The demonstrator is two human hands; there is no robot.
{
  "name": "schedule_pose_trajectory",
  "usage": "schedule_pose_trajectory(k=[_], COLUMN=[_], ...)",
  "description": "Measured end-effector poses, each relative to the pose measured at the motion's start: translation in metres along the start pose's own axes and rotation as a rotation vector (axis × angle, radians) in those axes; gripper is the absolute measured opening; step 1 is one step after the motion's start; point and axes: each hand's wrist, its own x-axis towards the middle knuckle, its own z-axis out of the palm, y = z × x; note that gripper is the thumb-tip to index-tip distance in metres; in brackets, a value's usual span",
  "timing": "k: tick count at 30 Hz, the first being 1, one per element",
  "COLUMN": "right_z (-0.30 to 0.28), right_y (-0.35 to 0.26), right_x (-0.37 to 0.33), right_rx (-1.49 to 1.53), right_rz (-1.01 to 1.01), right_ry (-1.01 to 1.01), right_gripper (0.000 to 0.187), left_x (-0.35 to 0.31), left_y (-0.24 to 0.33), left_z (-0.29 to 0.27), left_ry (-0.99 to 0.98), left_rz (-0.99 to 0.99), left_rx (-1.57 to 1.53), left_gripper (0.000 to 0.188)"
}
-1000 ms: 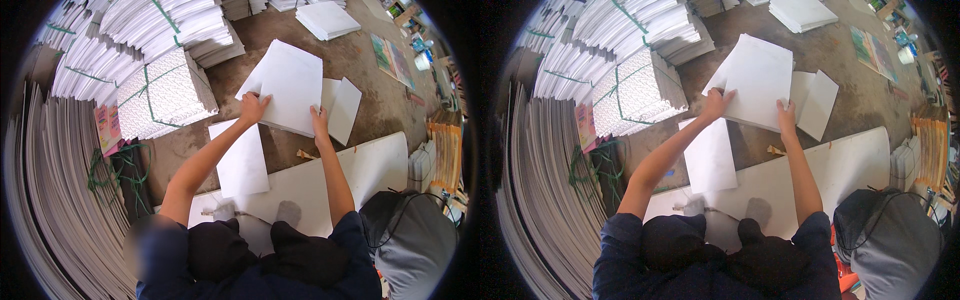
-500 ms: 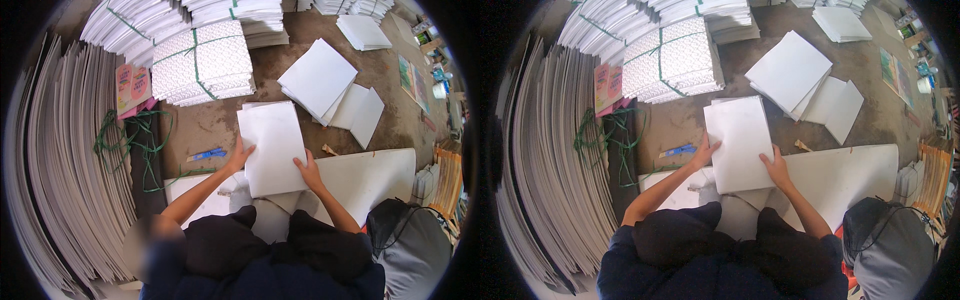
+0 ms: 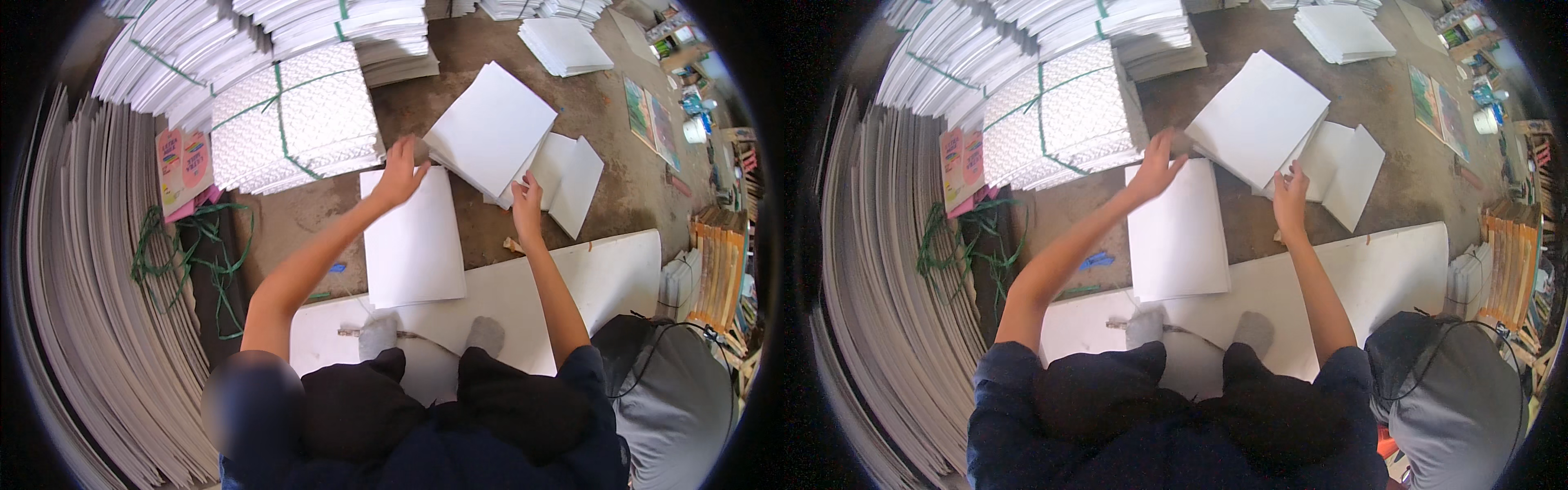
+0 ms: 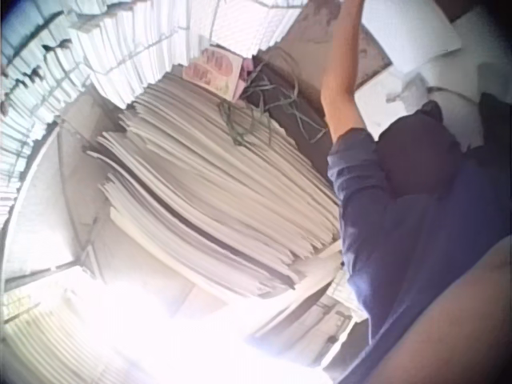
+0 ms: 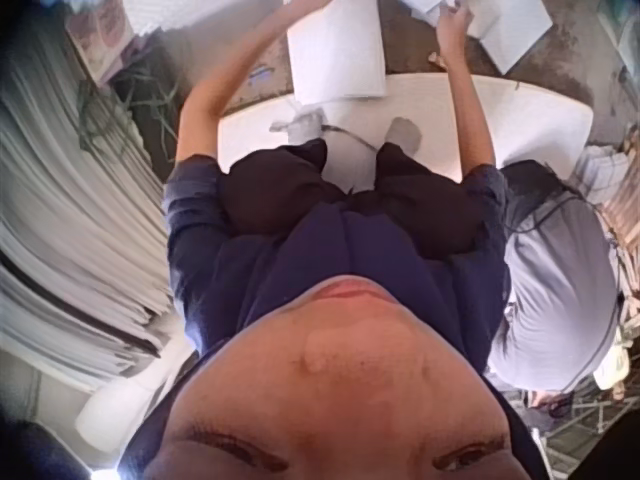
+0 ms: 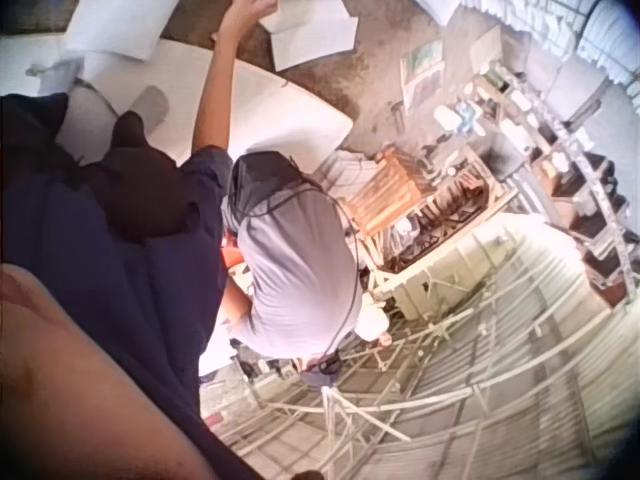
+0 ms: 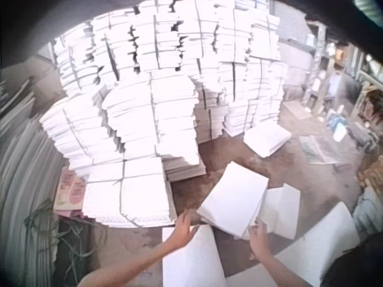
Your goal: The person gathers loose white paper sheets into a stack, aligns them, and ties them with green plastic straps. They then cut the excess strap and place the finished bundle aside before repeating the process with another stack.
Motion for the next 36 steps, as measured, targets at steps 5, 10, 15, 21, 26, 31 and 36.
schedule_pose_trajectory(k=[5, 10, 15, 21, 26, 31, 36], right_z=[0.006, -0.001, -0.005, -0.031, -0.034, -0.035, -0.006], right_y=[0.012, 0.016, -0.001, 0.025, -0.014, -0.034, -0.024], right_x=[0.025, 0.02, 0.019, 0.017, -0.028, -0.084, -0.114], right_rx=[-0.333, 0.145, 0.173, 0.673, 0.541, 0.441, 0.19], right_rz=[0.085, 0.244, 0.335, 0.331, 0.324, 0.352, 0.337], right_ry=[0.06, -0.02, 0.004, -0.116, -0.225, -0.582, -0.808], right_gripper=[0.053, 0.056, 0.058, 0.058, 0.056, 0.064, 0.067], left_x=[0.066, 0.044, 0.026, 0.016, -0.043, -0.089, -0.149], left_y=[0.001, 0.028, 0.049, 0.067, 0.064, 0.064, 0.044], left_z=[0.025, 0.06, 0.062, 0.027, -0.01, -0.052, -0.04], left_ry=[-0.179, -0.099, 0.12, -0.032, -0.171, -0.19, -0.085], left_rz=[-0.316, -0.213, -0.116, -0.246, -0.15, -0.56, -0.46], left_rx=[-0.137, 0.101, 0.135, -0.299, -0.386, -0.811, -0.632], left_gripper=[0.06, 0.06, 0.065, 0.073, 0.078, 0.077, 0.08])
